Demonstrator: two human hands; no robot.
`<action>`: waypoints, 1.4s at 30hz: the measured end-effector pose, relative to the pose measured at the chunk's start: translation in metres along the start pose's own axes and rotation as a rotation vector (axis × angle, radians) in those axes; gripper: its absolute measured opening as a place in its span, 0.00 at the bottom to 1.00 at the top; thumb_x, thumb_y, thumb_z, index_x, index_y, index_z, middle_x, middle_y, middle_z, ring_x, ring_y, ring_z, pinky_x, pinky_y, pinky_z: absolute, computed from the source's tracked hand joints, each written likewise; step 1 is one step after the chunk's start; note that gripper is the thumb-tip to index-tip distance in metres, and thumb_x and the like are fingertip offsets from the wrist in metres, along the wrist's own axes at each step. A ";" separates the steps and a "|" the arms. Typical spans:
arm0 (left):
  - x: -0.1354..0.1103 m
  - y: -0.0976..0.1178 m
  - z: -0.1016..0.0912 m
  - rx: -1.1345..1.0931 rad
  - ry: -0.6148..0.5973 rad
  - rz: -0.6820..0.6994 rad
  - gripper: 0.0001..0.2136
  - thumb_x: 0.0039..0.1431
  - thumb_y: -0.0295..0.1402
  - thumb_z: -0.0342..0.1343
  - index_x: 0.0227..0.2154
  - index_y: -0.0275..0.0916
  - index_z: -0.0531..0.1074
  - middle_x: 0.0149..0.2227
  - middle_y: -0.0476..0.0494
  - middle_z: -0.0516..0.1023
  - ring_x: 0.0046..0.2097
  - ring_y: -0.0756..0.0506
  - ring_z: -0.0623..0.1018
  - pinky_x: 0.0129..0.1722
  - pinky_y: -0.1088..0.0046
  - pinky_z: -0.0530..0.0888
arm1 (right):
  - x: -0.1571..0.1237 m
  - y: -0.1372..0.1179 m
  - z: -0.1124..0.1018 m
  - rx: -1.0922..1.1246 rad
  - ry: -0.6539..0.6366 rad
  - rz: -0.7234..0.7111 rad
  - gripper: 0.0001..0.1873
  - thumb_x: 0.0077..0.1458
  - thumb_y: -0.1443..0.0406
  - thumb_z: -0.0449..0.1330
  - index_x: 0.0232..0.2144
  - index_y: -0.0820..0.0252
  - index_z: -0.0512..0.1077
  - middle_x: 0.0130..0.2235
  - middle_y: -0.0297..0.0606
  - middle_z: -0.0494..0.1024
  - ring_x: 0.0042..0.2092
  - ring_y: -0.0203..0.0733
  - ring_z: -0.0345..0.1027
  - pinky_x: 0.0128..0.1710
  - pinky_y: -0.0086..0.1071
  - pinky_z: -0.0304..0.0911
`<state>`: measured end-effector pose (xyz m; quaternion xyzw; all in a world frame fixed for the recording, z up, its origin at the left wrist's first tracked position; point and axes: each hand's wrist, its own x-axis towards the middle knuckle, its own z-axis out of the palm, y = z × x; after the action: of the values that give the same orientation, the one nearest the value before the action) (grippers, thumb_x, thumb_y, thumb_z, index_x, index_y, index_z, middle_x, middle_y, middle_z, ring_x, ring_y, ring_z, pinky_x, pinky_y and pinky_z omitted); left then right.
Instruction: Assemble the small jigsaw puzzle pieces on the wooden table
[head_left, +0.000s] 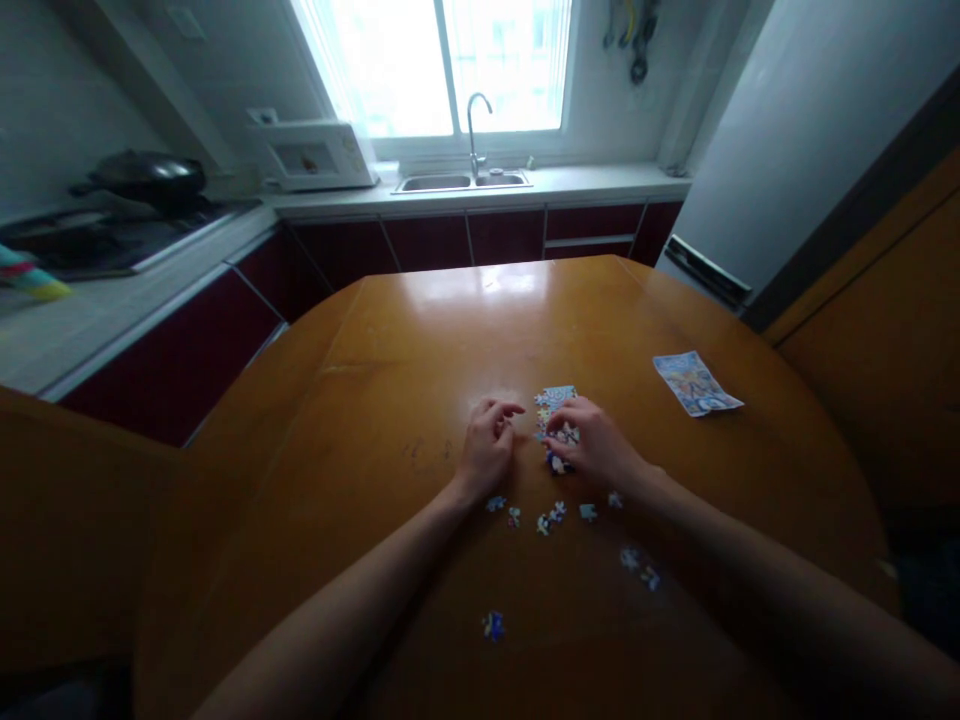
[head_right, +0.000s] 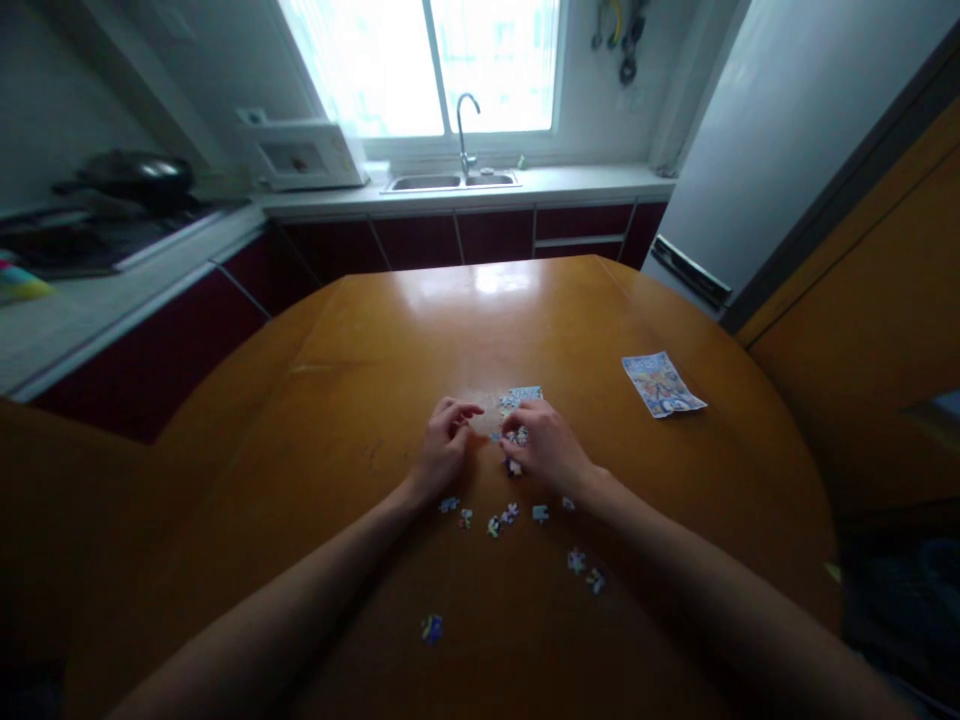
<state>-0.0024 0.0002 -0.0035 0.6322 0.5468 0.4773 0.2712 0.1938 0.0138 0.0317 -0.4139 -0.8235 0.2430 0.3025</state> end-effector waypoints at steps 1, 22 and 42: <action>-0.001 0.001 0.001 0.095 -0.025 0.049 0.14 0.55 0.20 0.50 0.38 0.40 0.77 0.40 0.43 0.70 0.46 0.43 0.70 0.49 0.65 0.68 | 0.008 0.012 -0.003 -0.024 0.022 0.012 0.04 0.52 0.69 0.66 0.28 0.58 0.74 0.35 0.38 0.75 0.42 0.44 0.67 0.44 0.37 0.62; -0.003 0.004 0.003 0.293 -0.087 0.064 0.16 0.57 0.19 0.52 0.44 0.41 0.74 0.47 0.41 0.68 0.51 0.39 0.66 0.55 0.58 0.67 | 0.050 0.059 0.002 -0.107 -0.046 0.002 0.03 0.53 0.68 0.65 0.31 0.60 0.79 0.35 0.40 0.76 0.40 0.44 0.67 0.43 0.36 0.63; -0.003 0.004 0.004 0.271 -0.070 0.063 0.15 0.57 0.19 0.51 0.43 0.41 0.74 0.46 0.41 0.68 0.51 0.40 0.66 0.55 0.58 0.66 | 0.026 0.050 0.011 -0.276 0.025 -0.058 0.09 0.60 0.66 0.60 0.36 0.53 0.82 0.39 0.43 0.75 0.45 0.49 0.63 0.46 0.42 0.63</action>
<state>0.0027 -0.0028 -0.0025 0.6963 0.5761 0.3850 0.1872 0.2012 0.0607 -0.0009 -0.4306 -0.8569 0.1136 0.2598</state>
